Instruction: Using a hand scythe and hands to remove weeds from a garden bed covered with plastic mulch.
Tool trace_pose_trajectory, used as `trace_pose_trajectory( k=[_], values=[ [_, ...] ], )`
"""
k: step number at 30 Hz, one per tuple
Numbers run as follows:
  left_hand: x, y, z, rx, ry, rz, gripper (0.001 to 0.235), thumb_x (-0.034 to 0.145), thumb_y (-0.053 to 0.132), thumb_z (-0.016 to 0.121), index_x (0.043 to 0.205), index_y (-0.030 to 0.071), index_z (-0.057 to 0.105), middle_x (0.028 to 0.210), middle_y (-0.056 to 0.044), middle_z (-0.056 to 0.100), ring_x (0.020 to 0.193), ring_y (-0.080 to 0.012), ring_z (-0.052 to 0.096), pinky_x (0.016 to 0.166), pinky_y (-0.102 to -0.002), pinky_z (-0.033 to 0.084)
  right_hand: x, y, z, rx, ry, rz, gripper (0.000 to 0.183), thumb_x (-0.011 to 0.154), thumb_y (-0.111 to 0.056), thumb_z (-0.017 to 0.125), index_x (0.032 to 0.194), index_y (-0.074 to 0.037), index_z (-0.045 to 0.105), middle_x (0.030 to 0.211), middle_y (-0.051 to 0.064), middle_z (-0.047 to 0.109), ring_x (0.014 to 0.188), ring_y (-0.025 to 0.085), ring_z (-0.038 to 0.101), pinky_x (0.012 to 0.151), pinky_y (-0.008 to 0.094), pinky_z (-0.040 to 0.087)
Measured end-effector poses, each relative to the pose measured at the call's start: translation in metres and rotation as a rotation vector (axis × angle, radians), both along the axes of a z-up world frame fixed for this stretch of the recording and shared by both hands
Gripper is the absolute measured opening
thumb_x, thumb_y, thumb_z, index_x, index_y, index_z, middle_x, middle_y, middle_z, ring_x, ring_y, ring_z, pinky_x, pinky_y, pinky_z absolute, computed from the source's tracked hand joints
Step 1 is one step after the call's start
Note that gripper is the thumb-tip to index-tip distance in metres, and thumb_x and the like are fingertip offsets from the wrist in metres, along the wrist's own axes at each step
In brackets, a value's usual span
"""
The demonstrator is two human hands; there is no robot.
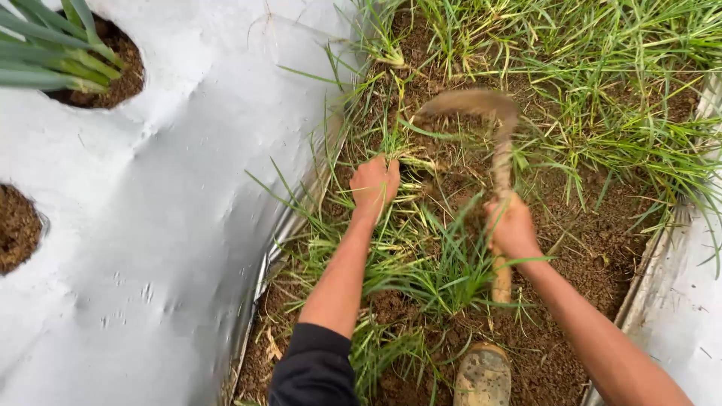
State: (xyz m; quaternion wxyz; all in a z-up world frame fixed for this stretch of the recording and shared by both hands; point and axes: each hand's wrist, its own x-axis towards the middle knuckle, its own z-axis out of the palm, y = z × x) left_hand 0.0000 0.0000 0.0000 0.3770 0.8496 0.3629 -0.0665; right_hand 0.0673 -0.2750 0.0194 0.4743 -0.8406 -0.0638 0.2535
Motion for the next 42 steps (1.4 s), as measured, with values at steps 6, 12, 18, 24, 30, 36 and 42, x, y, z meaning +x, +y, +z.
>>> trace_pose_trajectory(
  k=[6, 12, 18, 24, 30, 36, 42],
  values=[
    [-0.002, -0.005, 0.020, -0.095, -0.020, 0.027, 0.063, 0.099, 0.041, 0.041, 0.138, -0.005, 0.062, 0.107, -0.030, 0.074, 0.103, -0.0465, 0.073, 0.092, -0.062, 0.055, 0.022, 0.049, 0.074, 0.255, -0.002, -0.456, 0.022, 0.104, -0.011, 0.041, 0.126, -0.007, 0.043, 0.066, -0.009, 0.047, 0.045, 0.006, 0.045, 0.037, 0.019, 0.045],
    [-0.007, 0.002, 0.004, -0.047, -0.020, -0.053, 0.057, 0.101, 0.039, 0.043, 0.129, -0.005, 0.067, 0.103, -0.031, 0.074, 0.100, -0.0454, 0.074, 0.090, -0.061, 0.057, -0.037, 0.009, -0.030, -0.100, 0.384, 0.086, 0.046, 0.092, -0.006, 0.046, 0.134, 0.012, 0.048, 0.053, 0.011, 0.057, 0.038, 0.019, 0.052, 0.034, 0.032, 0.048],
    [-0.031, -0.003, 0.008, 0.059, -0.128, -0.184, 0.052, 0.099, 0.039, 0.044, 0.115, -0.002, 0.072, 0.095, -0.033, 0.073, 0.094, -0.0472, 0.075, 0.083, -0.060, 0.060, -0.049, -0.019, 0.008, 0.010, 0.355, 0.086, 0.021, 0.094, -0.009, 0.050, 0.110, 0.003, 0.057, 0.055, 0.014, 0.053, 0.042, 0.020, 0.051, 0.041, 0.029, 0.046],
    [-0.062, 0.005, 0.038, 0.029, -0.098, -0.233, 0.057, 0.100, 0.037, 0.044, 0.135, -0.003, 0.063, 0.110, -0.029, 0.073, 0.108, -0.0468, 0.071, 0.095, -0.063, 0.056, -0.023, -0.020, 0.072, -0.248, -0.068, 0.231, 0.022, 0.101, 0.000, 0.052, 0.119, 0.005, 0.063, 0.068, 0.015, 0.059, 0.047, 0.021, 0.050, 0.046, 0.033, 0.048],
    [-0.099, 0.011, 0.010, 0.059, -0.117, -0.341, 0.057, 0.101, 0.043, 0.050, 0.128, -0.003, 0.070, 0.074, -0.021, 0.073, 0.075, -0.0403, 0.075, 0.078, -0.055, 0.060, 0.003, 0.031, 0.093, 0.235, 0.039, -0.093, 0.022, 0.107, -0.008, 0.041, 0.126, 0.000, 0.047, 0.070, 0.001, 0.049, 0.048, 0.013, 0.049, 0.042, 0.027, 0.049],
    [-0.129, 0.008, 0.005, -0.034, -0.069, -0.369, 0.060, 0.102, 0.047, 0.054, 0.131, -0.003, 0.069, 0.057, -0.015, 0.065, 0.053, -0.0292, 0.064, 0.071, -0.049, 0.059, -0.059, 0.008, -0.003, 0.182, 0.445, 0.144, 0.030, 0.099, -0.017, 0.047, 0.113, 0.007, 0.061, 0.057, 0.006, 0.052, 0.045, 0.016, 0.054, 0.039, 0.032, 0.048],
    [-0.132, 0.027, 0.094, -0.346, 0.421, -0.610, 0.069, 0.102, 0.045, 0.057, 0.153, -0.001, 0.047, 0.155, -0.026, 0.049, 0.148, -0.0401, 0.041, 0.121, -0.057, 0.034, -0.065, -0.074, 0.003, -0.280, 0.406, 0.427, 0.031, 0.099, -0.010, 0.055, 0.125, 0.006, 0.059, 0.058, 0.022, 0.064, 0.029, 0.024, 0.055, 0.025, 0.031, 0.047]
  ],
)
